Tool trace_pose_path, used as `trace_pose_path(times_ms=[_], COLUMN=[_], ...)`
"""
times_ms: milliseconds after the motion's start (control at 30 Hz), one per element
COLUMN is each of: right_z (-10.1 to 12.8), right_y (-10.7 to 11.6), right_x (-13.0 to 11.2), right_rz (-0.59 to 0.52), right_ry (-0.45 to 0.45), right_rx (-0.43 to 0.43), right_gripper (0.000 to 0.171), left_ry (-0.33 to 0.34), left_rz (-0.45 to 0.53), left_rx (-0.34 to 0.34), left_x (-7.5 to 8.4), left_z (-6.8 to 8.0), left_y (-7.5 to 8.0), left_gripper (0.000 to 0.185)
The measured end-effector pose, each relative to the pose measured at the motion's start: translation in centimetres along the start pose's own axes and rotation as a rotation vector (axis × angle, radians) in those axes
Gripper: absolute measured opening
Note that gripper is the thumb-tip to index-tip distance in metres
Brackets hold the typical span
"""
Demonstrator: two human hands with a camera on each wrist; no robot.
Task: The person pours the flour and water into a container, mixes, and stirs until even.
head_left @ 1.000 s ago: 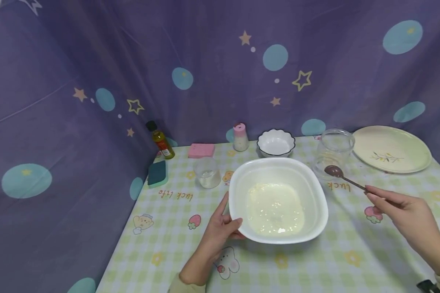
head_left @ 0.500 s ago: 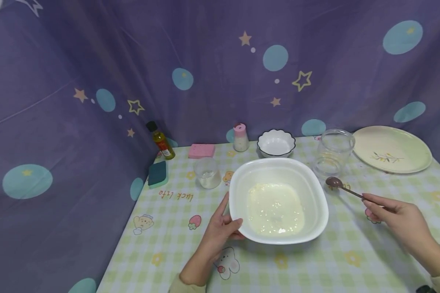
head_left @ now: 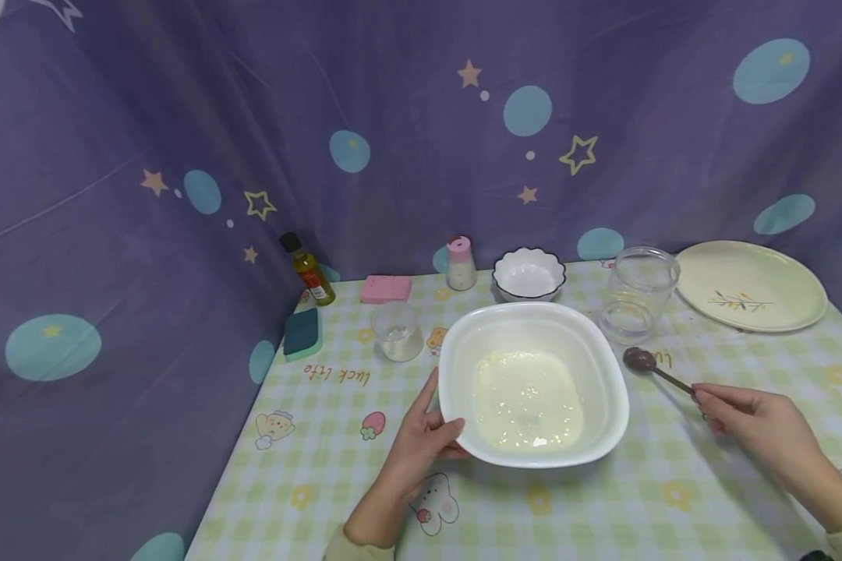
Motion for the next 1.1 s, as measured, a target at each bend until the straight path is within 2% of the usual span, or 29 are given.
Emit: trace_pose_path(times_ms=[133,333,667,900,1100], right_z=[-0.2,-0.7,-1.2,-1.6,-1.8], right_y=[-0.2,-0.5,-0.6,-0.6,-0.6], right_x=[0.3,0.7,0.7,0.9,1.0], right_rz=[-0.002,-0.017,0.069,0.113,0.178], right_ry=[0.001,-0.071,-0.104,-0.132,-0.119], right_rx=[-0.019,-0.101,-0.141,-0.198,-0.204], right_gripper=[0.05,0.046,0.039,0.037,0.032], left_ry=[0.001,0.004,0.005,0.008,0.007], left_rz=[0.006,0.003,0.013,0.011,-0.002], left_rx=[-0.001,-0.007,-0.001,0.009,0.005], left_x=[0.0,0.1,0.2,0.2,0.2], left_z=[0.0,0.0,0.1,0.2,0.1], left_y=[0.0,-0.1,-0.2,-0.3,-0.3], left_gripper=[0.088,0.087,0.088,0.088,0.086])
Point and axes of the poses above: each hand's wrist, its own z-axis away from the middle knuckle, its own y-axis out of the back of the hand, x = y × z, the point moved 5 cm from there along -z, towards the middle knuckle, and after that the axes turned 10 degrees about -y, right-handed, at the moved point
